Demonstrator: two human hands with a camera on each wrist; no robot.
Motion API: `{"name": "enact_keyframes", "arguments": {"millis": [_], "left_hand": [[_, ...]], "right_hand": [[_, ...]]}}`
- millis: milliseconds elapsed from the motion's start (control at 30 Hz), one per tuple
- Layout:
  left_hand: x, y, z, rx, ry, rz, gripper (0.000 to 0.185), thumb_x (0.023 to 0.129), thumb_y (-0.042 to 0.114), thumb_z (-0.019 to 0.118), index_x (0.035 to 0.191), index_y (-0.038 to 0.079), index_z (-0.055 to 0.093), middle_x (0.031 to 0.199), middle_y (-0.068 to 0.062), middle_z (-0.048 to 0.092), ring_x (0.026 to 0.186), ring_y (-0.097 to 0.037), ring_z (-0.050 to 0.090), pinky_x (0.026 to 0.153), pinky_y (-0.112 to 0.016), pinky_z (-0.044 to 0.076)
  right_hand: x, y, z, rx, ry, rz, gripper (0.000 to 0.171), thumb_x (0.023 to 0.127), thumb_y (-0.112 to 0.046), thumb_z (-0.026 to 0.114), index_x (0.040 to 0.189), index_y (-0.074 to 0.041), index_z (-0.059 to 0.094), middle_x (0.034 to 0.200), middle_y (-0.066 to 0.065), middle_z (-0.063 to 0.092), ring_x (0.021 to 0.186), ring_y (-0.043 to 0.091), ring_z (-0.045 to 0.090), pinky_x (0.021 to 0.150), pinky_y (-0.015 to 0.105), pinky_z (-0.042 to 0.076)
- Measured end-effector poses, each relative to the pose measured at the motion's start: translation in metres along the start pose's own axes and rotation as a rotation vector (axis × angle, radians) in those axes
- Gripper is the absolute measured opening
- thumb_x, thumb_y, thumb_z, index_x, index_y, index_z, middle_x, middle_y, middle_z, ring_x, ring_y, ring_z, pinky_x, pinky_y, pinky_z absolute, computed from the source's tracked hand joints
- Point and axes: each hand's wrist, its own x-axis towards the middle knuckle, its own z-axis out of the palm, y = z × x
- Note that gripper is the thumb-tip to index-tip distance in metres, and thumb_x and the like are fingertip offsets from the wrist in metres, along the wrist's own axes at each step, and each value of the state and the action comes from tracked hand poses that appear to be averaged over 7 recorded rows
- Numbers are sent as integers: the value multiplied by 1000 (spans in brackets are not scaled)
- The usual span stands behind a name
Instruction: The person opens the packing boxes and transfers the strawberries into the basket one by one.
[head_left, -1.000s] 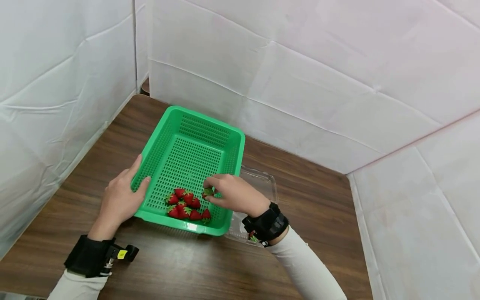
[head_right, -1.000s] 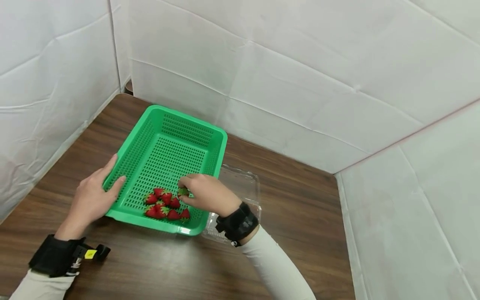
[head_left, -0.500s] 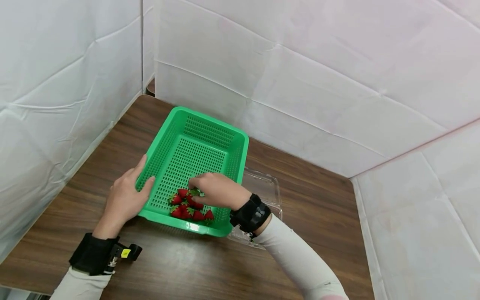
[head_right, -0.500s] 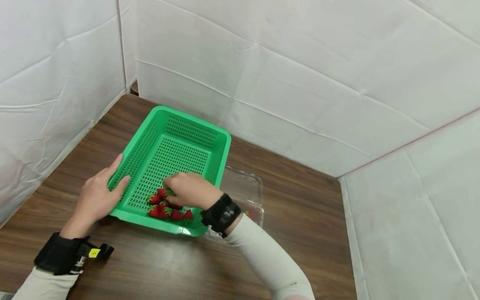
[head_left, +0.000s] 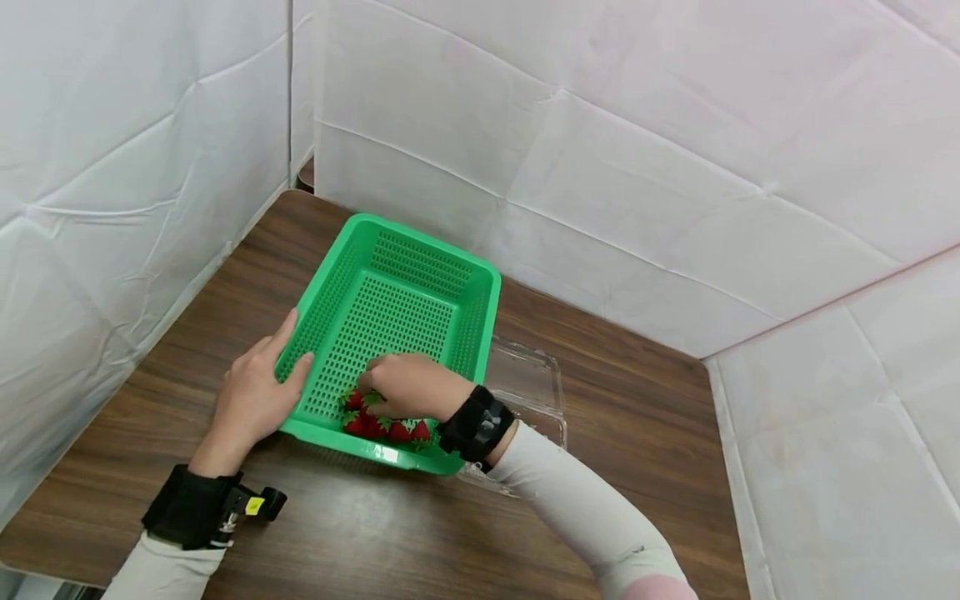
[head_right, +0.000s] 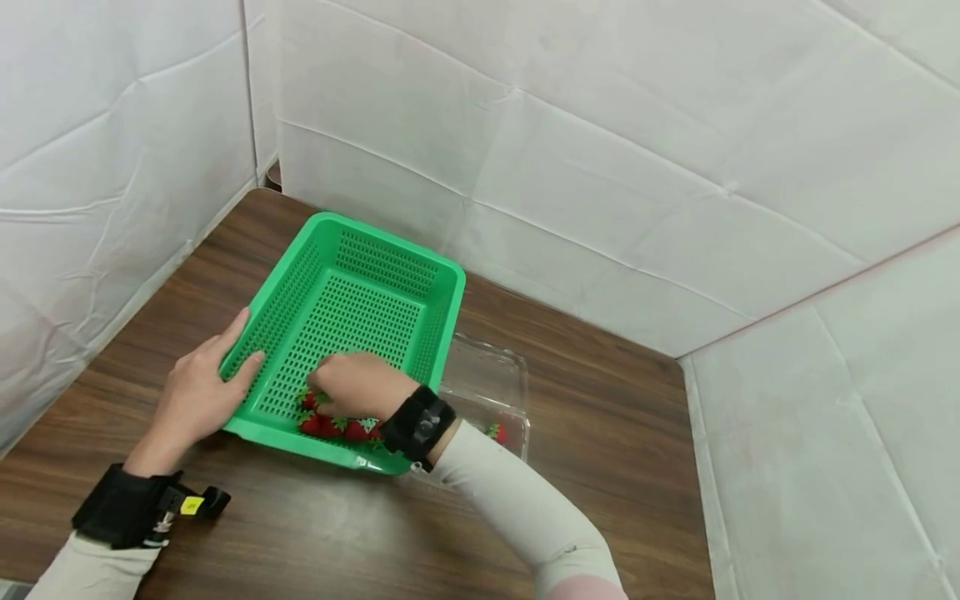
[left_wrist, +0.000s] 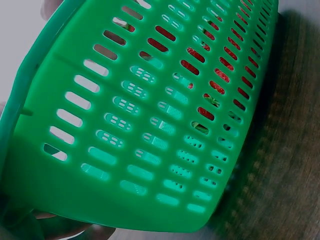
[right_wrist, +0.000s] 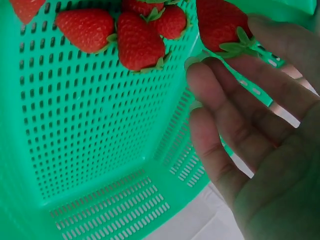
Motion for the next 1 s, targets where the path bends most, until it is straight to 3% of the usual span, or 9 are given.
{"name": "enact_keyframes", "arguments": {"millis": [433,733,1000], "left_hand": [[0,-2,0,-9,0,5,63,102,32,46,157,21,17,139,-31,47,119,-54,48,91,-71,37],[1,0,-1,-20,-6,2,63,102,32,46,156,21,18,139,-32,47,120,-54,47,92,-72,37],[1,0,-1,-24,-2,2,63,101,31,47,156,21,18,139,-32,47,120,-54,47,92,-72,36]], "right_hand": [[20,-6,10,-36,-99,20,15,91,-24,68,104,-18,74,101,-6,71,89,5,65,76,16,52],[25,-8,12,-77,-112,53,8,93,-17,65,93,-18,72,89,-6,69,75,5,62,66,18,50],[25,-9,12,-78,-103,55,8,93,-18,64,96,-18,71,92,-6,69,79,5,62,69,19,51]]}}
